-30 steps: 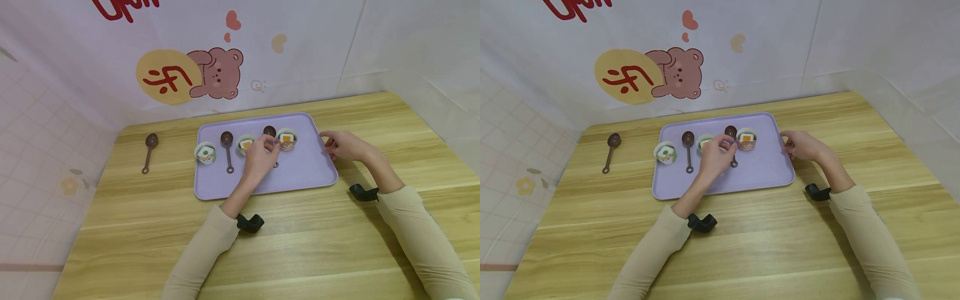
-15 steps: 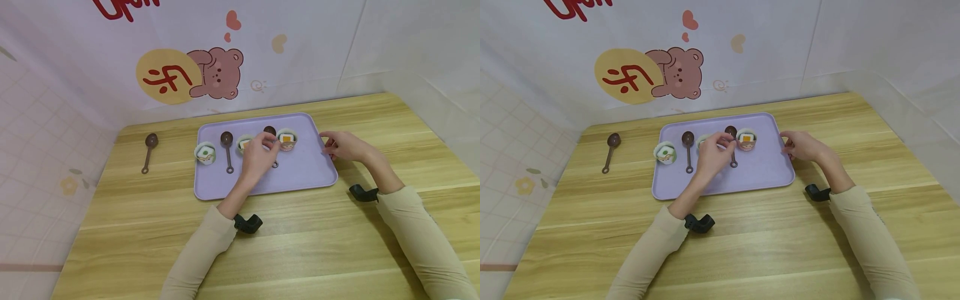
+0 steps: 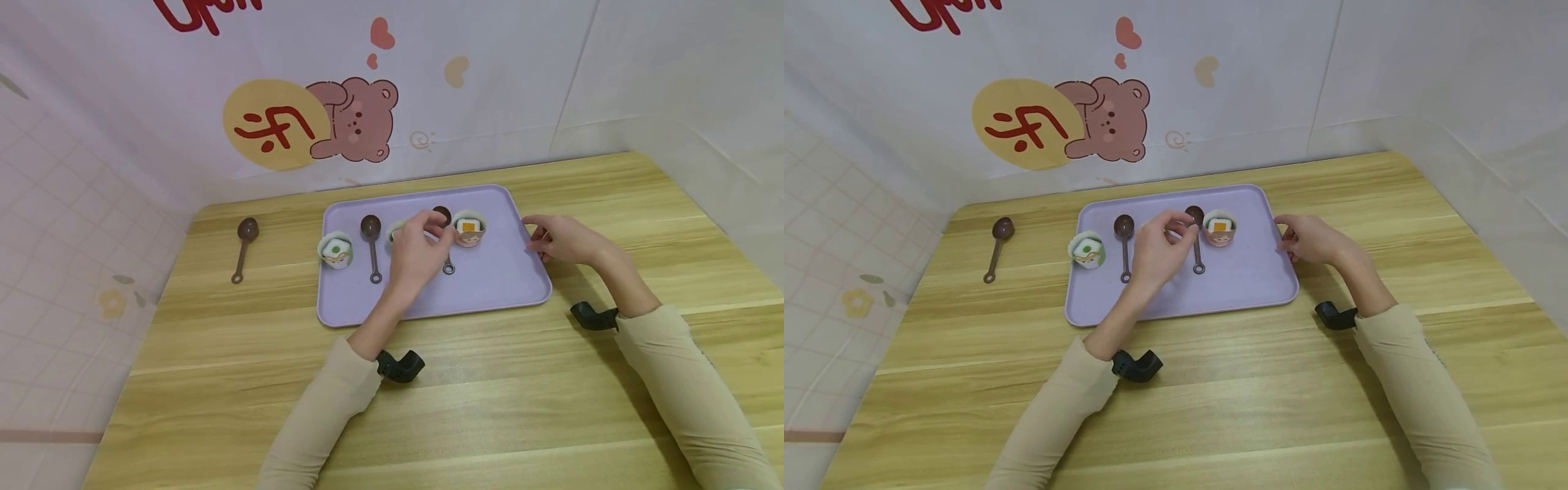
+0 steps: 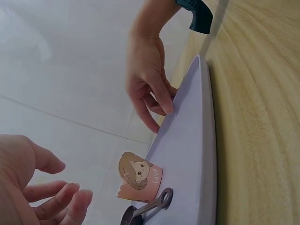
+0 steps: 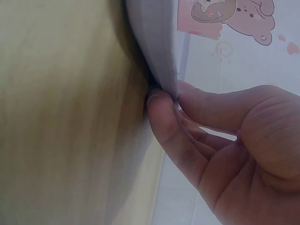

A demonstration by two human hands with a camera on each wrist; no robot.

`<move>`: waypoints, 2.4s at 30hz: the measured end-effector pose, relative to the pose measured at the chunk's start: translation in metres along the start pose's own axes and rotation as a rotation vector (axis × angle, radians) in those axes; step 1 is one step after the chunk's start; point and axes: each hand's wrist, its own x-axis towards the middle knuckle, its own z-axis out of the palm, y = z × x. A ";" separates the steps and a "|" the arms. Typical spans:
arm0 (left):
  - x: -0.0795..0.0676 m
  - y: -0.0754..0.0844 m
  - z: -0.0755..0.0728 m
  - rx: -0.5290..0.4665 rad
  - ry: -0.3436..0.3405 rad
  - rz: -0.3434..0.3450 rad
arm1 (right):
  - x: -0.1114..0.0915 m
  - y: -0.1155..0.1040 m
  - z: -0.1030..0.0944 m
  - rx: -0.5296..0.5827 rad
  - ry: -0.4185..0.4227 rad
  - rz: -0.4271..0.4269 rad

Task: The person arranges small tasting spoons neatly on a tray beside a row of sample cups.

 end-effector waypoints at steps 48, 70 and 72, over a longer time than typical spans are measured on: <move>0.009 -0.013 -0.055 0.035 0.132 -0.014 | 0.000 -0.001 -0.001 0.009 -0.006 0.003; 0.019 -0.021 -0.090 -0.037 0.149 -0.014 | 0.001 -0.002 -0.001 0.017 -0.006 0.008; 0.020 -0.021 -0.094 -0.049 0.147 -0.014 | 0.000 -0.001 -0.001 0.018 -0.007 0.006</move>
